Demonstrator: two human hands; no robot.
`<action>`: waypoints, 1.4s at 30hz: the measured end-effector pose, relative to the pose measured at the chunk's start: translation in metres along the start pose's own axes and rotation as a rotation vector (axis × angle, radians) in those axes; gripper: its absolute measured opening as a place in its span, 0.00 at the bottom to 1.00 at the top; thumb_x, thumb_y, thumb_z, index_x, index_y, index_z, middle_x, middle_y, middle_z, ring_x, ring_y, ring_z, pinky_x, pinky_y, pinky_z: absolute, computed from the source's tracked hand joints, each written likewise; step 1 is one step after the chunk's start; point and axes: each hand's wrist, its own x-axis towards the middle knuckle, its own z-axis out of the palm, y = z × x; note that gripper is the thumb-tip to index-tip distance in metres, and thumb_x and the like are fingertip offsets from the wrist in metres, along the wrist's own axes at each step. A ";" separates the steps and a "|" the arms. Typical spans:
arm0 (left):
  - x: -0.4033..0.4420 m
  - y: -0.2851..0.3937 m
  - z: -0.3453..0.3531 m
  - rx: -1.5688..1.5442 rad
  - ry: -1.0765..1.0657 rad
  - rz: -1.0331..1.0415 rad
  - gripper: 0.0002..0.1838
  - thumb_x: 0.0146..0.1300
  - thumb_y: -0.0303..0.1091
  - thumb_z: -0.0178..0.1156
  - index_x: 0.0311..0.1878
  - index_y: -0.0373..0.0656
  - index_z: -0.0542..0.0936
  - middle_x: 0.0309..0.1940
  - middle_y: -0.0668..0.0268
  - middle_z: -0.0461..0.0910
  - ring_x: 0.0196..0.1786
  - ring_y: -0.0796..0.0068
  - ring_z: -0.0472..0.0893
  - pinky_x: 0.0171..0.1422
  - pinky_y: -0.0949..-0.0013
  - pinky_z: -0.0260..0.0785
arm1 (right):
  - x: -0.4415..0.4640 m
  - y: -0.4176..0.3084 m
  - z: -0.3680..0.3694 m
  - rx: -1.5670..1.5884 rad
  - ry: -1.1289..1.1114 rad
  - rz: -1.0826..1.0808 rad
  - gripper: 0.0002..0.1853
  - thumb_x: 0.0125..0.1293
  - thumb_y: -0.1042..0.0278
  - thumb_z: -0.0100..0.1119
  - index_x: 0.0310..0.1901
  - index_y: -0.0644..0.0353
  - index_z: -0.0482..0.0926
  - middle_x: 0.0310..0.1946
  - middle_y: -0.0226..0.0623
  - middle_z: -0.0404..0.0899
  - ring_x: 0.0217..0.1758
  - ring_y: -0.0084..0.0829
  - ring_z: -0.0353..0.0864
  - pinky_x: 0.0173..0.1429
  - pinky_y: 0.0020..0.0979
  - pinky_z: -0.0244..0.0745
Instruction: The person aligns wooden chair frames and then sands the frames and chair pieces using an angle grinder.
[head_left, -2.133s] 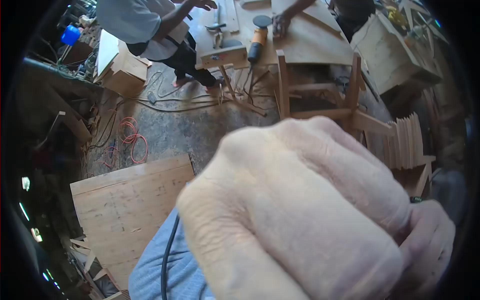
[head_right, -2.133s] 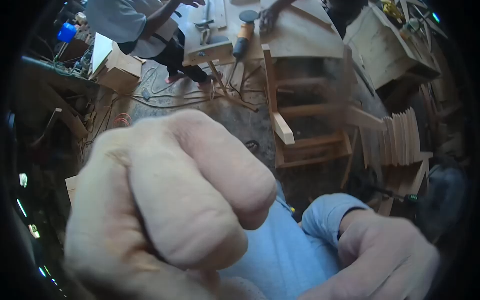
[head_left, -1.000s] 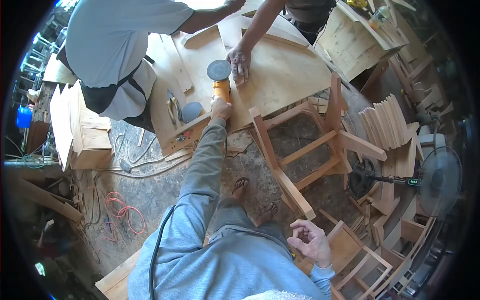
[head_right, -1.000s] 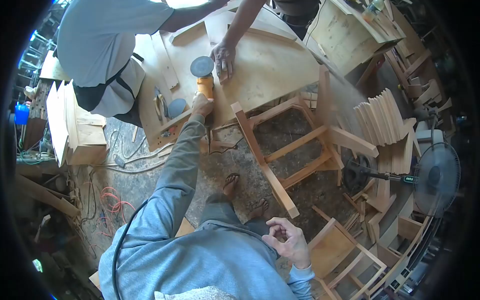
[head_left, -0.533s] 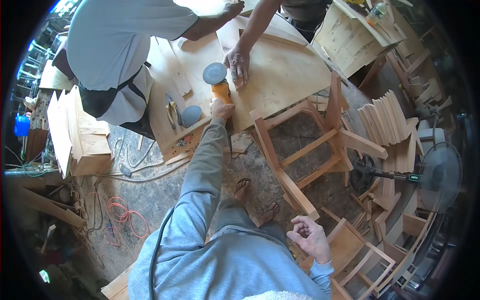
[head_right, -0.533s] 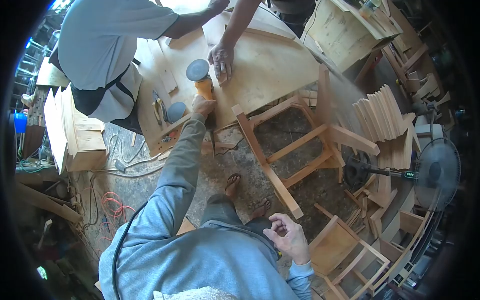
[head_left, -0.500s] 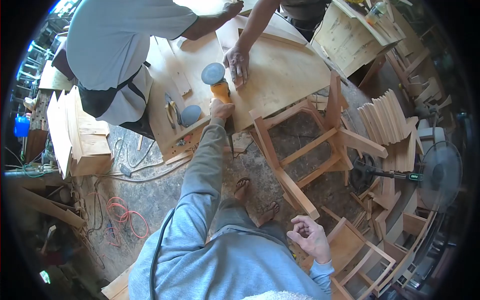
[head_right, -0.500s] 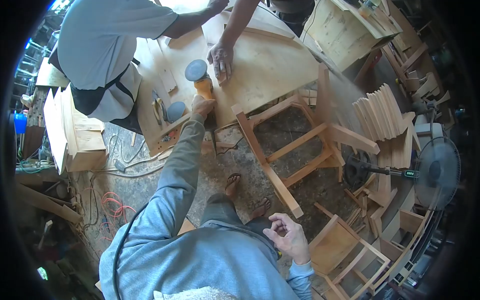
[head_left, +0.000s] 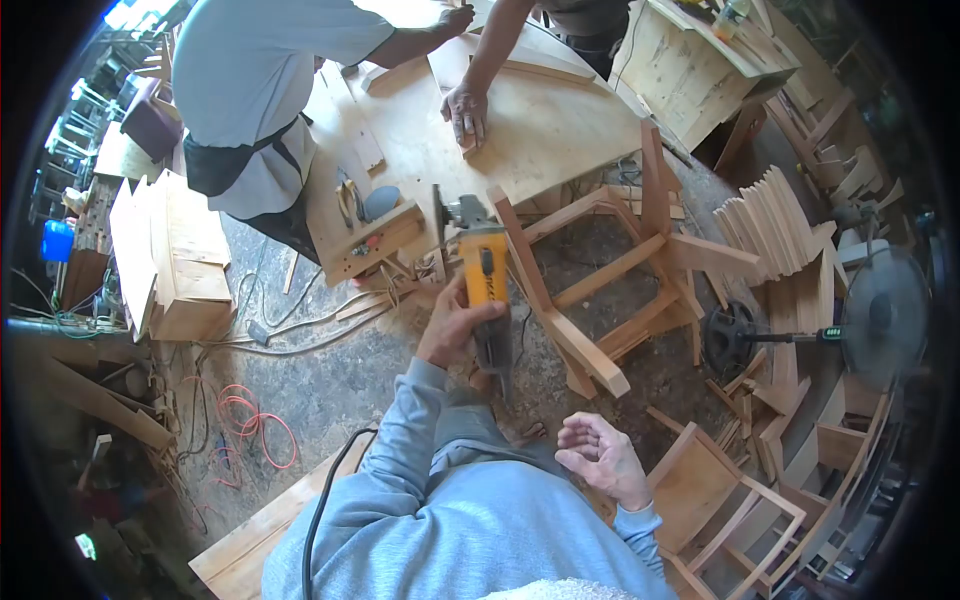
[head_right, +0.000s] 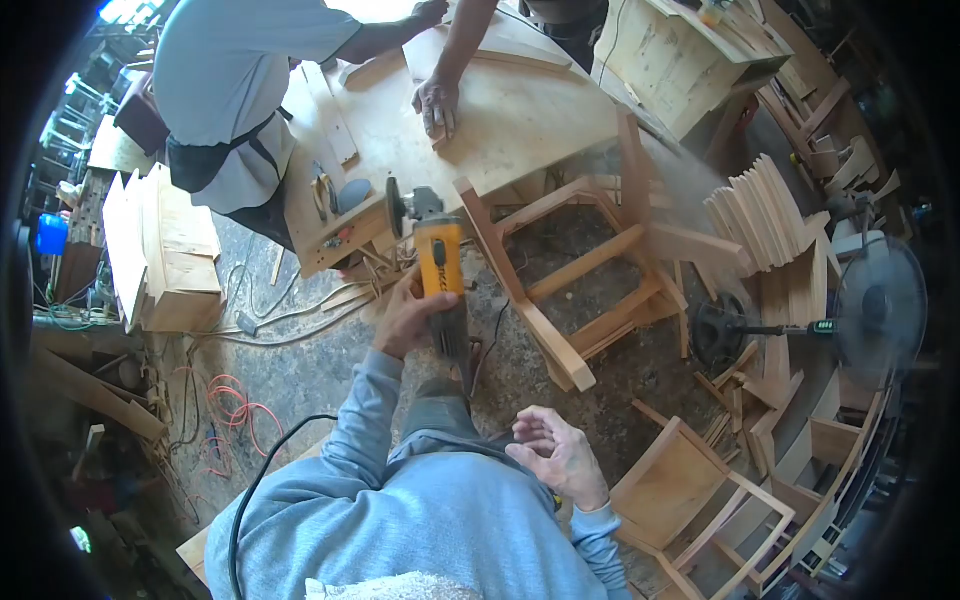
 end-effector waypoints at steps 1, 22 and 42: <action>-0.017 0.001 0.020 0.002 -0.040 0.004 0.37 0.57 0.28 0.77 0.69 0.38 0.73 0.53 0.66 0.82 0.52 0.73 0.84 0.60 0.67 0.77 | -0.009 0.008 0.000 0.014 0.013 -0.011 0.28 0.63 0.73 0.77 0.63 0.63 0.75 0.50 0.36 0.84 0.54 0.25 0.85 0.60 0.30 0.83; -0.177 -0.165 0.283 0.112 -1.083 -0.458 0.37 0.53 0.30 0.80 0.67 0.38 0.76 0.55 0.70 0.79 0.61 0.77 0.75 0.69 0.68 0.68 | -0.159 0.189 -0.014 0.853 0.673 -0.156 0.30 0.56 0.58 0.78 0.58 0.62 0.80 0.47 0.33 0.83 0.51 0.30 0.85 0.55 0.32 0.82; -0.113 -0.244 0.241 -0.054 -0.688 -1.057 0.28 0.76 0.53 0.63 0.64 0.39 0.78 0.48 0.68 0.83 0.49 0.78 0.82 0.56 0.68 0.77 | -0.083 0.178 -0.026 0.829 0.788 0.240 0.17 0.60 0.63 0.71 0.46 0.63 0.79 0.30 0.35 0.83 0.28 0.27 0.85 0.33 0.29 0.83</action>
